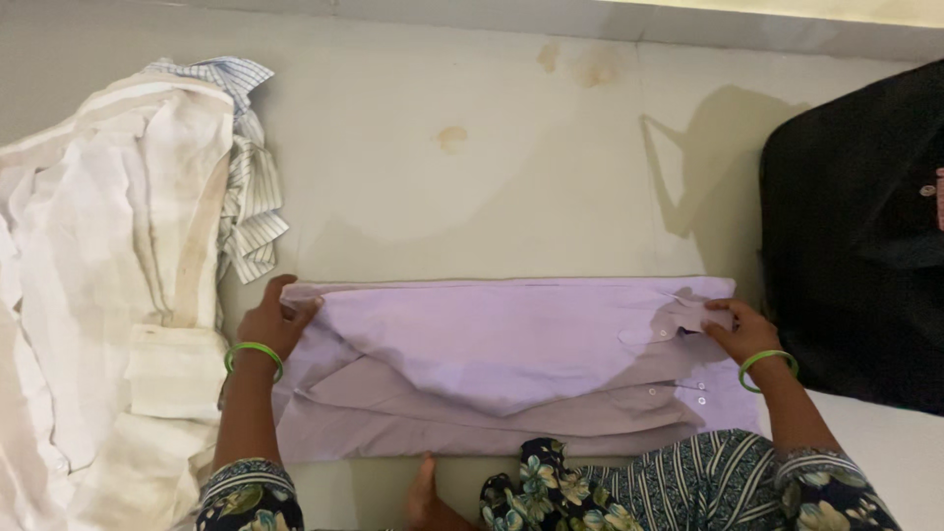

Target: The person folds a light purple collared shirt by smoothing it out on the floor, folding the sleeves inward, and then folding the body of the shirt into a square shape before picking it up to show the final folded state.

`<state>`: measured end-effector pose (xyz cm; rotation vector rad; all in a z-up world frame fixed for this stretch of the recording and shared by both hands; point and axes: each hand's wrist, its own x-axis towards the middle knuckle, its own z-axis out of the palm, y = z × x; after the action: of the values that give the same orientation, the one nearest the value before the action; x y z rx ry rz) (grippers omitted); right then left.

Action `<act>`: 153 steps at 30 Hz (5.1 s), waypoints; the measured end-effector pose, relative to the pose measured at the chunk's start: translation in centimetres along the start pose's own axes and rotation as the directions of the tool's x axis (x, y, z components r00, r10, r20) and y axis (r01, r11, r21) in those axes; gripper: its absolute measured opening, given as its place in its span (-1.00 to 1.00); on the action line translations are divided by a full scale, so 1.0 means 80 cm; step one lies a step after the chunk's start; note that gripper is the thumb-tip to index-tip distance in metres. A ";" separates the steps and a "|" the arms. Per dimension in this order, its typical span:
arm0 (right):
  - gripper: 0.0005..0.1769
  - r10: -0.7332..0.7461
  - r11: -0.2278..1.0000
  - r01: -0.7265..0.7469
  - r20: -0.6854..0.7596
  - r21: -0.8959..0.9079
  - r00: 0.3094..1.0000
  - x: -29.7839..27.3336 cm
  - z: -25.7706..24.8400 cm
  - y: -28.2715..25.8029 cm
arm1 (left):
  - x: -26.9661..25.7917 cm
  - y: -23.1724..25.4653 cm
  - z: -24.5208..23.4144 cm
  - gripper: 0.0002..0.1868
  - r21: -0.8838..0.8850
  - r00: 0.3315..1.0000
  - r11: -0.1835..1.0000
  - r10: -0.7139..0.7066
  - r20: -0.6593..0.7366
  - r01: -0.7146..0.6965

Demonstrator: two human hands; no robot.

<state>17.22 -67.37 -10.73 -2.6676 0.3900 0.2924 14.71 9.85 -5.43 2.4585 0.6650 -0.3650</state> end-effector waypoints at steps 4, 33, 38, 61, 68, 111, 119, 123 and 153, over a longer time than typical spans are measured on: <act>-0.40 0.003 0.998 -0.003 -0.002 0.060 1.000 0.006 0.006 0.002 | 0.008 -0.004 0.039 -0.25 -0.023 0.999 0.999 0.030 0.043 -0.029; -0.65 -0.219 0.956 0.261 -0.266 0.133 0.939 -0.011 -0.024 -0.054 | 0.015 -0.019 0.083 0.19 -0.263 0.986 0.957 -0.145 -0.082 0.119; -0.74 -0.293 0.954 0.298 -0.117 0.030 0.949 -0.023 -0.036 -0.067 | 0.009 0.002 0.100 0.36 -0.331 0.987 0.930 -0.159 0.029 0.159; -0.53 0.135 0.853 -0.127 0.021 0.506 0.991 0.022 0.033 0.076 | 0.011 -0.008 0.114 0.40 -0.070 0.986 0.984 -0.161 0.033 0.163; -0.58 -0.087 0.913 0.076 0.009 0.400 0.996 0.020 0.032 0.059 | 0.016 -0.015 0.119 0.39 -0.068 0.986 0.984 -0.163 0.030 0.165; -0.74 0.056 0.998 -0.053 -0.243 0.016 0.968 0.042 0.039 0.043 | 0.001 0.008 0.107 0.28 -0.084 0.986 0.983 -0.162 0.037 0.164; -0.44 0.137 0.973 -0.099 -0.177 0.208 0.975 0.029 0.027 0.020 | 0.006 -0.003 0.114 0.30 -0.058 0.996 0.994 -0.088 -0.016 0.087; -0.49 0.114 0.985 -0.076 -0.245 0.158 0.963 0.034 0.035 0.021 | -0.001 0.007 0.108 0.30 -0.096 0.995 0.990 -0.100 -0.007 0.099; -0.06 -0.176 0.771 0.321 0.301 -0.550 0.937 0.016 0.066 -0.076 | 0.017 -0.014 0.090 -0.31 -0.330 0.896 0.895 0.147 -0.418 -0.301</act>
<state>19.62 -60.07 -13.42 -3.1900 -0.1785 0.7425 14.46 6.98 -12.21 2.1979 0.5285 0.3287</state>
